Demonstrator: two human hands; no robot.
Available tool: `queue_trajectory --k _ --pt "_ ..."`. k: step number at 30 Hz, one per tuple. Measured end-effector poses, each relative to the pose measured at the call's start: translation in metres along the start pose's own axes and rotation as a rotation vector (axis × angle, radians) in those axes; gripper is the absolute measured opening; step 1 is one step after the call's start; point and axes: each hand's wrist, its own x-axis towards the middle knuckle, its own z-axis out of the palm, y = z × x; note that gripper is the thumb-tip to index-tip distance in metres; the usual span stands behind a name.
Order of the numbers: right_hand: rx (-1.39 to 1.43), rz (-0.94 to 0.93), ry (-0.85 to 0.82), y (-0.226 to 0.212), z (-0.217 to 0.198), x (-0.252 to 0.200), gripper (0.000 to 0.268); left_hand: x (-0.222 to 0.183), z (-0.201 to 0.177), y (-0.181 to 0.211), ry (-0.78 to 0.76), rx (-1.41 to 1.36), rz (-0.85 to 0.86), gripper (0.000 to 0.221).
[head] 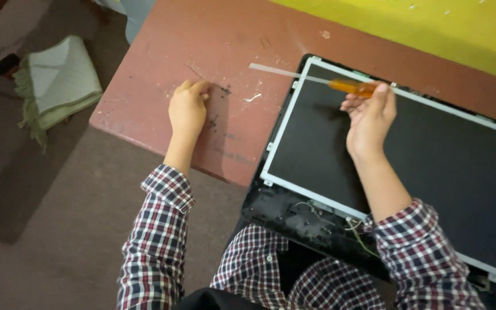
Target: Installing a replacement LCD screen panel into a laptop chassis, including connecting cables and securing with screws.
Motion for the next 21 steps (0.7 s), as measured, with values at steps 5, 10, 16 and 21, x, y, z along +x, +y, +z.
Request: queue_trajectory --k 5,10,16,21 --pt "-0.088 -0.015 -0.078 -0.015 0.012 -0.017 0.036 0.005 0.017 -0.016 0.12 0.183 0.19 0.003" --pt "-0.081 -0.015 -0.045 -0.014 0.009 -0.015 0.037 0.0 0.025 -0.026 0.212 0.202 0.269 0.013" --pt "-0.026 0.024 0.103 -0.025 0.006 -0.012 0.041 -0.042 -0.033 0.029 0.35 -0.358 0.133 0.015" --pt "0.148 0.155 0.209 -0.031 -0.007 -0.001 0.044 -0.143 -0.089 0.148 0.116 -1.023 0.145 0.018"
